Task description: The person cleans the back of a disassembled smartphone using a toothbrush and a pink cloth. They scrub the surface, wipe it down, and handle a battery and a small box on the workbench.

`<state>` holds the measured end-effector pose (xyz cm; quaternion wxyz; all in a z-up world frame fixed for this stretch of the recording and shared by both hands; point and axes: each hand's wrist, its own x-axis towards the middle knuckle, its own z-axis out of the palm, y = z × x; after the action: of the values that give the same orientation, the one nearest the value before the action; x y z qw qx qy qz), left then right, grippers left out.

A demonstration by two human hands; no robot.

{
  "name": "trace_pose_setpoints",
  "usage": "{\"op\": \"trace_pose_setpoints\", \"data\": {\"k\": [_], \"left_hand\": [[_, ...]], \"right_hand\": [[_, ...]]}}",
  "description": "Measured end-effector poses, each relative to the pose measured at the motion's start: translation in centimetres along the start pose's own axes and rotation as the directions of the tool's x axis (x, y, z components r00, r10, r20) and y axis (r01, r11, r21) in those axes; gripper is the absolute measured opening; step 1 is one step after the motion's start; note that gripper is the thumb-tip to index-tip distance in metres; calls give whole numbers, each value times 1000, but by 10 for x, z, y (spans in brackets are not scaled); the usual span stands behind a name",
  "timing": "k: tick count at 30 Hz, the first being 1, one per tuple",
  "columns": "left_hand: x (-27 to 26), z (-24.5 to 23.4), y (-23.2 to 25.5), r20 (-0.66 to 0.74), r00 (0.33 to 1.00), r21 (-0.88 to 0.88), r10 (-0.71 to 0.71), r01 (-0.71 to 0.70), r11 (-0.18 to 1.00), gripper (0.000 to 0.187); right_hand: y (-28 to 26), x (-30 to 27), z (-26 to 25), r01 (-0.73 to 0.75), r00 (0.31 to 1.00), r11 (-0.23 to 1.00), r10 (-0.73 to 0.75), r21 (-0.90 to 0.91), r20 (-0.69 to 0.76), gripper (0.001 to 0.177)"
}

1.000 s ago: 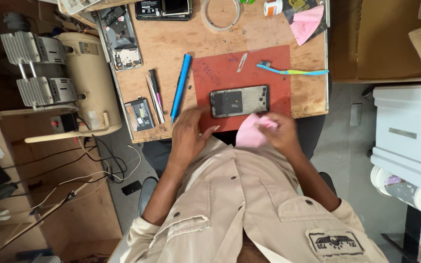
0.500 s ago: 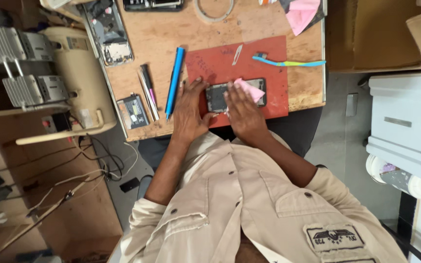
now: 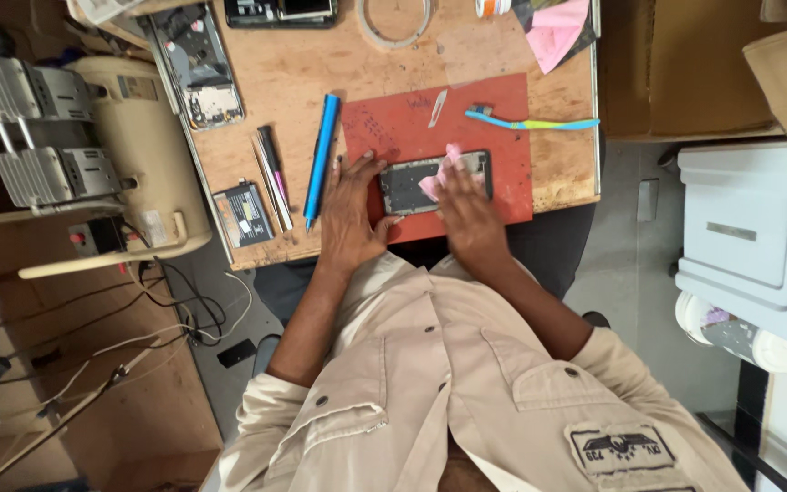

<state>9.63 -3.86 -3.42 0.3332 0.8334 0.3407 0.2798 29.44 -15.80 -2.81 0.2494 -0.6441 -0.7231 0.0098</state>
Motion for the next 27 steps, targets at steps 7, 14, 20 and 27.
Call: {"op": "trace_pose_setpoints", "data": {"k": [7,14,20,27], "left_hand": [[3,-3,6,0,999,17,-48,48,999,71],[3,-6,6,4,1000,-16,-18,18,1000,72],[4,-7,3,-1,1000,-77,-13,13,997,73],[3,-8,0,24,999,-68,-25,27,997,72]], "right_hand": [[27,-13,-14,100,992,992,-106,83,71,34],[23,13,-15,-2,1000,999,1,-40,-20,39],[17,4,-20,72,997,992,-72,104,3,37],[9,16,-7,-19,996,996,27,91,-86,31]]}}
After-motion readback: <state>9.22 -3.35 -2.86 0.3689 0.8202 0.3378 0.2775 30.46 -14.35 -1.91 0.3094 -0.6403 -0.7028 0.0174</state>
